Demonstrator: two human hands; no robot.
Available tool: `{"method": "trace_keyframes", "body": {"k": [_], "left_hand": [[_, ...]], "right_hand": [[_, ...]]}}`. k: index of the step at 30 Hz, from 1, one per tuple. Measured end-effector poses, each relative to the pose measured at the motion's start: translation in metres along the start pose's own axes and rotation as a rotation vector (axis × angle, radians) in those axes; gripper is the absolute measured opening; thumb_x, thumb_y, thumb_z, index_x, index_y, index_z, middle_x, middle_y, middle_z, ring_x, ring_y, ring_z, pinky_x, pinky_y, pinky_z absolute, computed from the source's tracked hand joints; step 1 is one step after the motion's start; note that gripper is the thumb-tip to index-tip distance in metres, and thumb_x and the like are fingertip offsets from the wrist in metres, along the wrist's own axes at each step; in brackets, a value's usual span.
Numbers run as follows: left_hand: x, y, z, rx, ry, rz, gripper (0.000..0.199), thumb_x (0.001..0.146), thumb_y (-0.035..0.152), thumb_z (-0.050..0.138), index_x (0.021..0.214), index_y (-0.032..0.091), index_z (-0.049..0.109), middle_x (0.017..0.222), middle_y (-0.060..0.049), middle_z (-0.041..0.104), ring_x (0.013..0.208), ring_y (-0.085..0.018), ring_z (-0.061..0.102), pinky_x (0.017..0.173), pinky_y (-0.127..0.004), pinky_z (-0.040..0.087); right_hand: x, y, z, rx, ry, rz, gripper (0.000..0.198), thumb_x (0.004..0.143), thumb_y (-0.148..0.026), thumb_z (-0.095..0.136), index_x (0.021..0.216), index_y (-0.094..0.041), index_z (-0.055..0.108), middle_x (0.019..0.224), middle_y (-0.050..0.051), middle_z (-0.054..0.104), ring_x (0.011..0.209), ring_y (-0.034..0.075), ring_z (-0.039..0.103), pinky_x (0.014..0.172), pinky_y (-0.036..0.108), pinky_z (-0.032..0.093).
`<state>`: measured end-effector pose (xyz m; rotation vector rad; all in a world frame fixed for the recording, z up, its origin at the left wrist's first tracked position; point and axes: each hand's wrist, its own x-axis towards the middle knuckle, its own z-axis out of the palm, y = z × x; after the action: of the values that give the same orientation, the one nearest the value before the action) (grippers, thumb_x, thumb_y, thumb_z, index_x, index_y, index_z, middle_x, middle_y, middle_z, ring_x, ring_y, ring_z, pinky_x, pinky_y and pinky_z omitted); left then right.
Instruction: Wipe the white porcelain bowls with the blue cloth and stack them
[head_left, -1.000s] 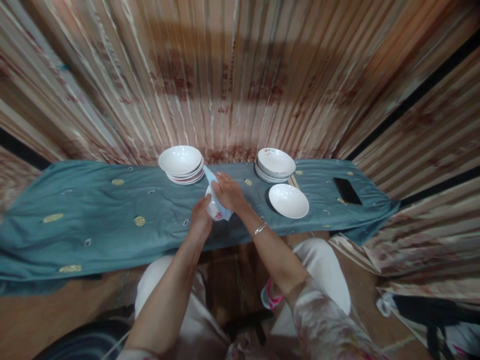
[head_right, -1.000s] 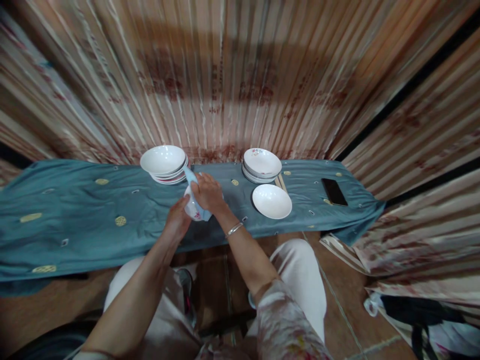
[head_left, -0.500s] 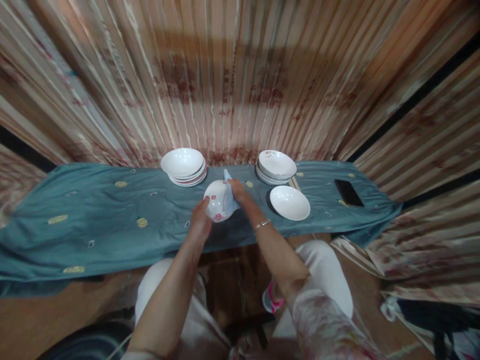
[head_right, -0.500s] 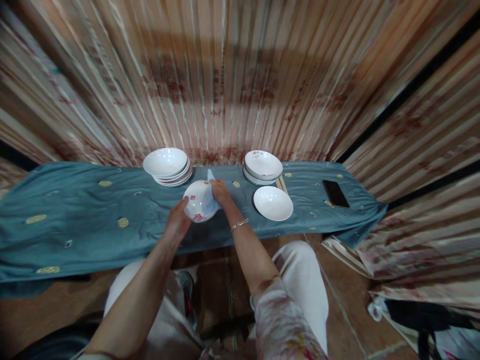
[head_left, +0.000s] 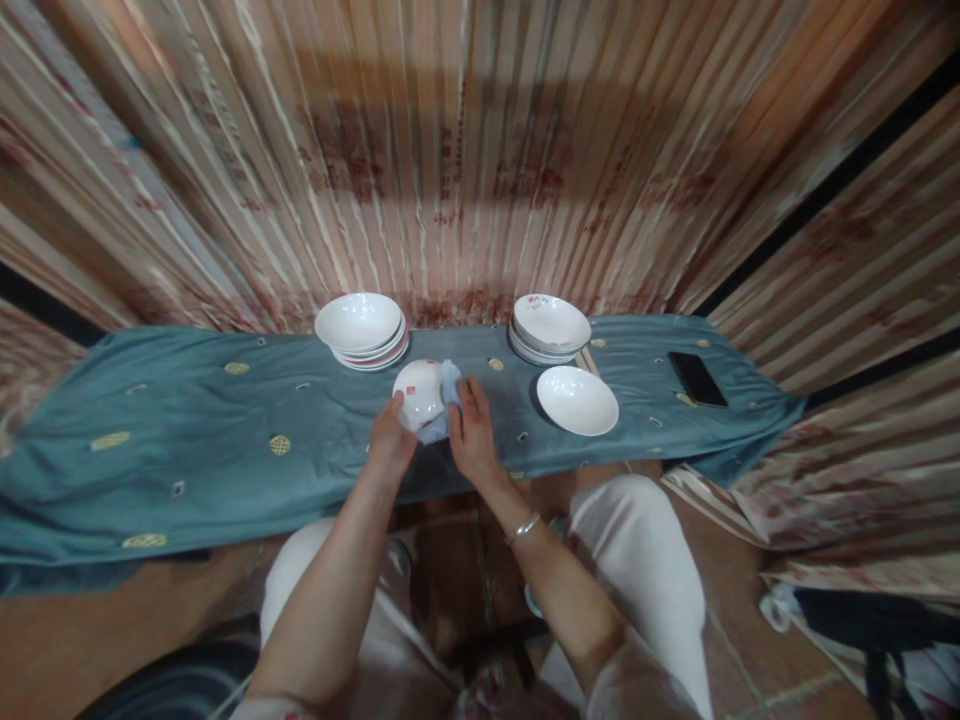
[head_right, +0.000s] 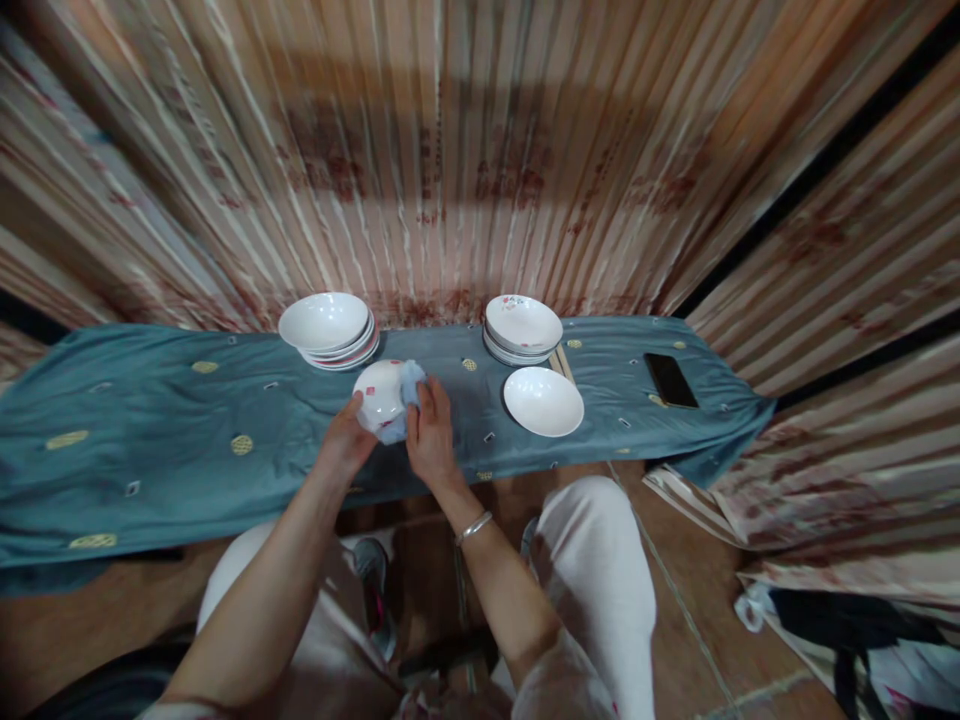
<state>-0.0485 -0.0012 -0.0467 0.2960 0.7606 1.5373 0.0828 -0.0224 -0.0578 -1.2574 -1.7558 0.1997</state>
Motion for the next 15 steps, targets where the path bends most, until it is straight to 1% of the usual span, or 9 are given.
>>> {"method": "trace_keyframes", "body": {"k": [3,5,10,13,15], "left_hand": [[-0.002,0.001,0.001,0.014,0.011,-0.005,0.025,0.088,0.022,0.057,0.108,0.01,0.066,0.094,-0.01,0.075,0.094,-0.023,0.07,0.096,-0.038,0.051],[-0.004,0.001,0.001,0.024,-0.006,0.005,0.026,0.086,0.024,0.06,0.109,0.011,0.066,0.093,-0.01,0.076,0.094,-0.023,0.071,0.096,-0.039,0.052],[-0.009,0.0,0.004,0.053,-0.051,0.032,0.029,0.079,0.027,0.07,0.103,0.011,0.067,0.095,-0.012,0.076,0.097,-0.026,0.07,0.093,-0.04,0.053],[-0.012,-0.001,0.007,0.053,-0.051,0.038,0.023,0.079,0.026,0.071,0.097,0.011,0.069,0.091,-0.01,0.076,0.093,-0.025,0.071,0.093,-0.039,0.053],[-0.014,0.0,0.01,0.051,-0.024,0.041,0.019,0.08,0.024,0.069,0.094,0.012,0.069,0.087,-0.009,0.076,0.089,-0.024,0.072,0.093,-0.038,0.053]], "right_hand": [[-0.001,-0.005,-0.006,-0.066,-0.078,-0.124,0.045,0.097,-0.019,0.03,0.135,-0.005,0.05,0.142,0.02,0.048,0.136,0.025,0.038,0.114,0.044,0.034],[0.004,-0.003,-0.01,-0.115,-0.121,-0.166,0.045,0.095,-0.015,0.033,0.134,-0.004,0.052,0.14,0.021,0.049,0.135,0.026,0.039,0.113,0.045,0.034],[0.015,0.01,-0.023,-0.244,-0.168,-0.184,0.043,0.092,-0.012,0.038,0.132,-0.006,0.056,0.143,0.023,0.045,0.136,0.031,0.036,0.112,0.051,0.034],[0.014,0.017,-0.026,-0.269,-0.171,-0.175,0.044,0.091,-0.008,0.037,0.131,-0.008,0.057,0.142,0.022,0.046,0.135,0.031,0.036,0.111,0.052,0.036],[0.01,0.017,-0.027,-0.256,-0.175,-0.15,0.045,0.09,-0.006,0.038,0.13,-0.008,0.058,0.14,0.021,0.048,0.133,0.03,0.039,0.11,0.052,0.037]]}}
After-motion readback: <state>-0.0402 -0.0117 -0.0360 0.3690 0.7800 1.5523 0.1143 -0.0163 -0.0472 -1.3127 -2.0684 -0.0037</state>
